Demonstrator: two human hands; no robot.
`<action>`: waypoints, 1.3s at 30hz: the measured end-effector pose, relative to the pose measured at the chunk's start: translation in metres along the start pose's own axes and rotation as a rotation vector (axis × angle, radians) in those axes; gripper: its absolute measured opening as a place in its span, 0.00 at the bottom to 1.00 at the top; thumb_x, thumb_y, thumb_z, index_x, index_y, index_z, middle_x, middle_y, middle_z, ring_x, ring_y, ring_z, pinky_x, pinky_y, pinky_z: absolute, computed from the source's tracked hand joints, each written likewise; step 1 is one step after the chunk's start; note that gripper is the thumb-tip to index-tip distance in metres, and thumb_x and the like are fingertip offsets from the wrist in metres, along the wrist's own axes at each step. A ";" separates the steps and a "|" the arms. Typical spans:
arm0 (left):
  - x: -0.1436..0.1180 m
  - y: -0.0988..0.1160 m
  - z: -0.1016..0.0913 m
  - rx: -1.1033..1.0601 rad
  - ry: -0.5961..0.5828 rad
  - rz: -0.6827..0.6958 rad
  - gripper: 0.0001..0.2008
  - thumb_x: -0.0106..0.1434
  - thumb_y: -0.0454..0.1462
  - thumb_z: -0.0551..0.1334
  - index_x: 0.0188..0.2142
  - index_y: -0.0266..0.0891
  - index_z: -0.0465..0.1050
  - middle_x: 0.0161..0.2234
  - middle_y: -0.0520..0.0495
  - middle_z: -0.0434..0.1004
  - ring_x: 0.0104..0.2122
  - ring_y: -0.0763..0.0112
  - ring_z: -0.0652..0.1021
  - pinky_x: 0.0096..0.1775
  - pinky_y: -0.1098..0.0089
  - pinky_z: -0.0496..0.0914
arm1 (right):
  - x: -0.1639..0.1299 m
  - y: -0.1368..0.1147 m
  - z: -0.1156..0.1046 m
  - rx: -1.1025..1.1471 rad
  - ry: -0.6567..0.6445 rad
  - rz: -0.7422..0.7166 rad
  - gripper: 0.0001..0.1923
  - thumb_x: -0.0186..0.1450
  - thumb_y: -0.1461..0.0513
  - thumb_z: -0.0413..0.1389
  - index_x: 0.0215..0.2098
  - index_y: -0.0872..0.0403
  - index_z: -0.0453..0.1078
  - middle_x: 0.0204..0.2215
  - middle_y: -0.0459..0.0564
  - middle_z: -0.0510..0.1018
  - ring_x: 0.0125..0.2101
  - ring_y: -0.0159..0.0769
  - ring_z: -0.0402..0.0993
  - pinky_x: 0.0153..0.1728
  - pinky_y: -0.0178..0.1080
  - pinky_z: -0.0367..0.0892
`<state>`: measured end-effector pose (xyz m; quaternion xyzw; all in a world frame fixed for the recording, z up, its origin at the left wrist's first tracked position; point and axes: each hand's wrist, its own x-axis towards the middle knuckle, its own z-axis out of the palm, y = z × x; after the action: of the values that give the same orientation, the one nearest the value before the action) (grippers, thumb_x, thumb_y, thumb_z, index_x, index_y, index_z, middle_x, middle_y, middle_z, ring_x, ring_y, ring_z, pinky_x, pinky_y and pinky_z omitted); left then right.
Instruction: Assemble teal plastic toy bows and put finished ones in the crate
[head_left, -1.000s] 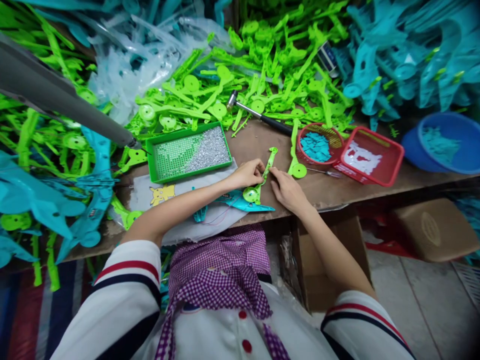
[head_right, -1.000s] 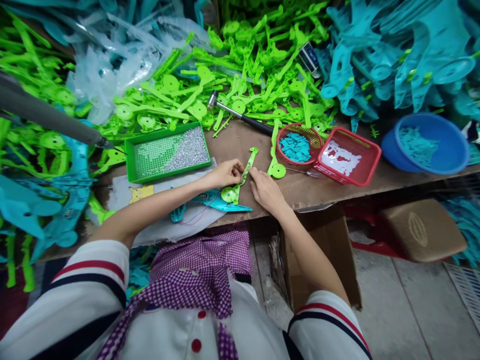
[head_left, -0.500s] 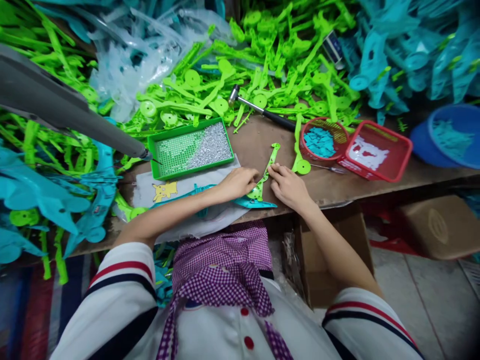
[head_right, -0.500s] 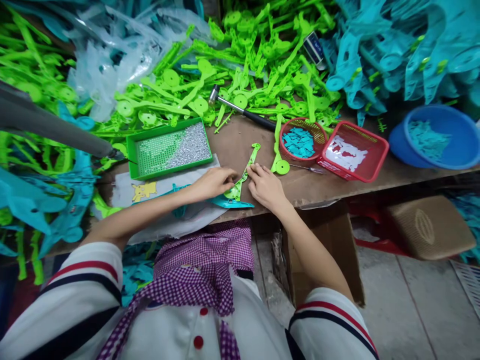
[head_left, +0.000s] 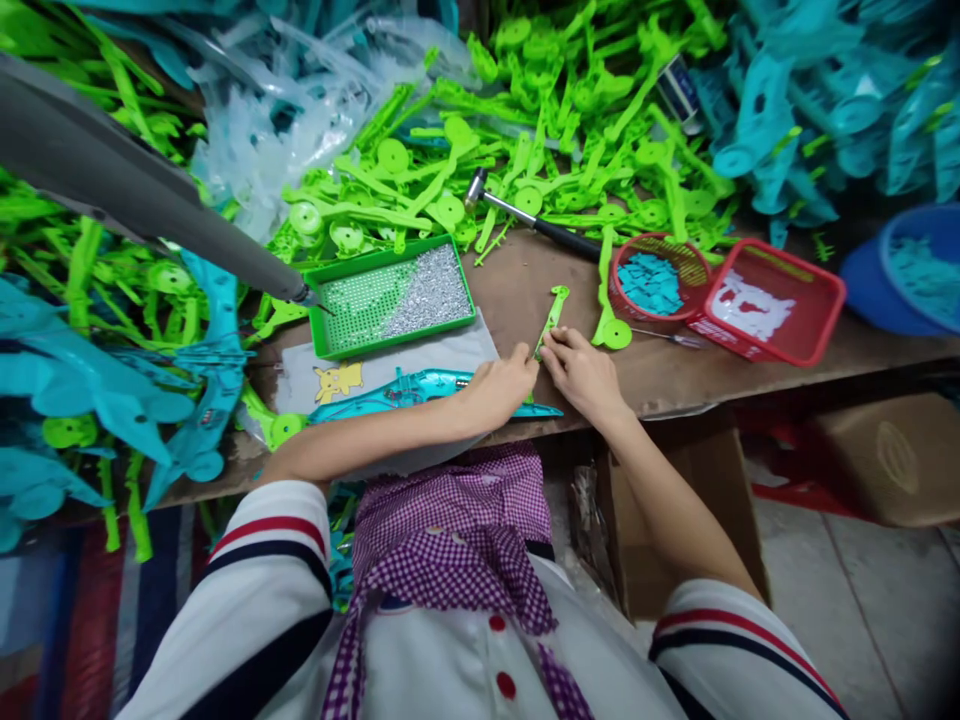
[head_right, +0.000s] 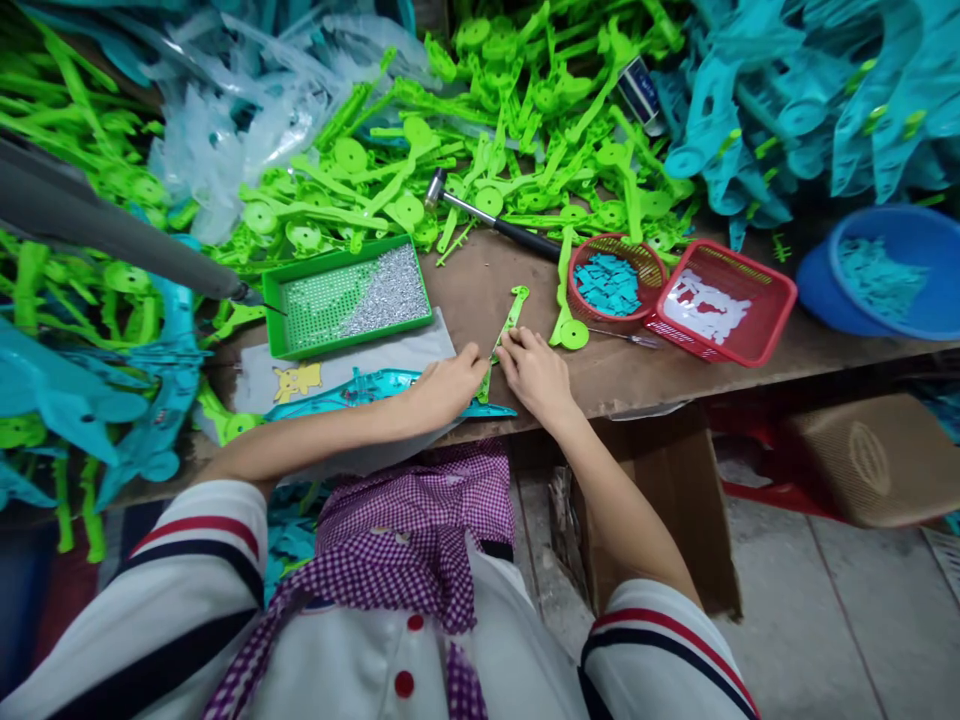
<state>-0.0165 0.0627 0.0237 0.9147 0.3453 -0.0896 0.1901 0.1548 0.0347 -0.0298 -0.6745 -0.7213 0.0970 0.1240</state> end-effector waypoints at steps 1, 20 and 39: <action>-0.003 0.003 0.000 0.011 -0.018 0.001 0.21 0.66 0.23 0.45 0.53 0.28 0.69 0.48 0.32 0.68 0.34 0.66 0.77 0.36 0.64 0.70 | 0.000 -0.001 0.001 -0.007 0.005 0.019 0.21 0.74 0.53 0.45 0.54 0.51 0.76 0.52 0.54 0.77 0.49 0.45 0.76 0.45 0.46 0.75; -0.039 -0.046 0.013 -0.096 0.030 0.064 0.20 0.69 0.30 0.50 0.55 0.41 0.73 0.44 0.40 0.70 0.35 0.65 0.74 0.36 0.66 0.69 | -0.005 -0.002 0.010 0.045 0.088 0.023 0.24 0.73 0.49 0.47 0.55 0.52 0.75 0.53 0.58 0.77 0.55 0.51 0.74 0.49 0.54 0.74; -0.047 -0.057 0.001 -0.061 -0.071 0.089 0.21 0.67 0.28 0.50 0.52 0.39 0.76 0.46 0.38 0.70 0.36 0.65 0.74 0.37 0.65 0.66 | -0.006 -0.005 0.006 -0.024 0.068 0.038 0.28 0.72 0.45 0.45 0.55 0.53 0.74 0.54 0.58 0.76 0.51 0.52 0.74 0.47 0.52 0.73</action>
<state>-0.0893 0.0736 0.0207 0.9192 0.2997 -0.1028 0.2338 0.1487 0.0281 -0.0344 -0.6925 -0.7048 0.0676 0.1386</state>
